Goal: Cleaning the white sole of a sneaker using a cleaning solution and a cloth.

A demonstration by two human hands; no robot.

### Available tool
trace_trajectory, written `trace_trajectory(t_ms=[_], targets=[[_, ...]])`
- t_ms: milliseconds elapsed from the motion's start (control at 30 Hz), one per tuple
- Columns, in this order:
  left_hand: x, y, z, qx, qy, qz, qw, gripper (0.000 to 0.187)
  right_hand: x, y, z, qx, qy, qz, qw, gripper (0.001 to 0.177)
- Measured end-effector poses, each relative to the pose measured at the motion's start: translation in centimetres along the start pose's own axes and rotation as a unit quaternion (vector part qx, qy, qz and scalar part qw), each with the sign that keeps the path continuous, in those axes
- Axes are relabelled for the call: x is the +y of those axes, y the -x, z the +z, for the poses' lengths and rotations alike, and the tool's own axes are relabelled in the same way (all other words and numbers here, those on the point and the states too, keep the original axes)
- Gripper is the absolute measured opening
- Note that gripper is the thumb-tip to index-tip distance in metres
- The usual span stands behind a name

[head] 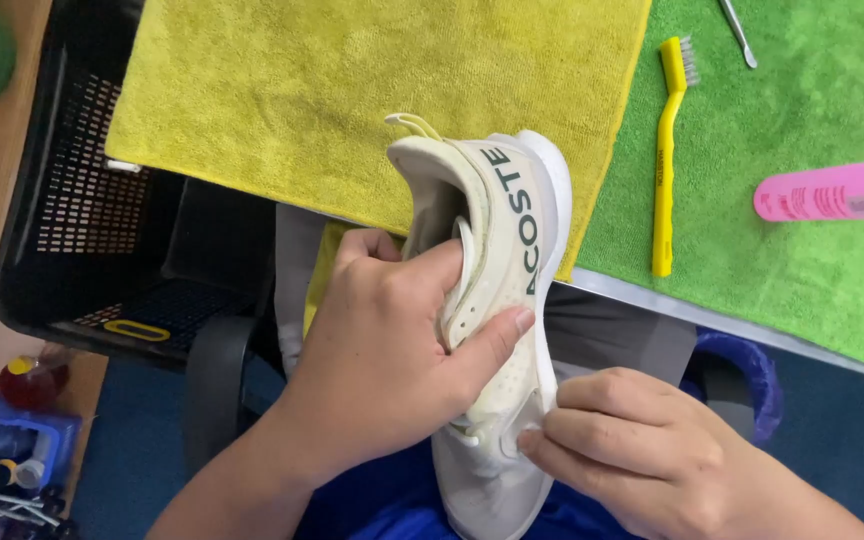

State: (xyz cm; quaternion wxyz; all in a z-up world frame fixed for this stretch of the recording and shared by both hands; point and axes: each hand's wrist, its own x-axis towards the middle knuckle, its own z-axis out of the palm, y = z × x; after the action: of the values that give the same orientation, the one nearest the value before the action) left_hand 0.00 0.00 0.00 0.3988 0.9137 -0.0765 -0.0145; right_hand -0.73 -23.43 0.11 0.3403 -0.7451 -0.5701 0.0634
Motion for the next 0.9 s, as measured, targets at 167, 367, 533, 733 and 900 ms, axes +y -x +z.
trace_trajectory(t_ms=[167,367,533,733,900], targets=[[-0.1,0.0,0.0,0.003,0.000,0.012,1.000,0.039,-0.1,0.0,-0.1,-0.010,-0.018,-0.010,1.000,0.017],[0.1,0.1,0.2,0.009,-0.004,0.018,1.000,0.041,0.0,0.6,-0.2,-0.037,-0.021,-0.009,0.999,0.020],[0.3,-0.1,0.2,0.000,0.003,0.034,0.999,0.038,0.1,1.1,-0.4,-0.034,-0.036,-0.012,0.999,0.020],[0.1,0.0,0.1,0.005,0.009,0.029,1.000,0.043,-2.4,1.8,-2.3,0.097,-0.023,0.192,0.976,0.022],[0.3,0.1,0.0,0.013,0.010,0.028,0.999,0.039,-3.1,0.3,0.4,0.161,-0.051,0.212,0.963,0.019]])
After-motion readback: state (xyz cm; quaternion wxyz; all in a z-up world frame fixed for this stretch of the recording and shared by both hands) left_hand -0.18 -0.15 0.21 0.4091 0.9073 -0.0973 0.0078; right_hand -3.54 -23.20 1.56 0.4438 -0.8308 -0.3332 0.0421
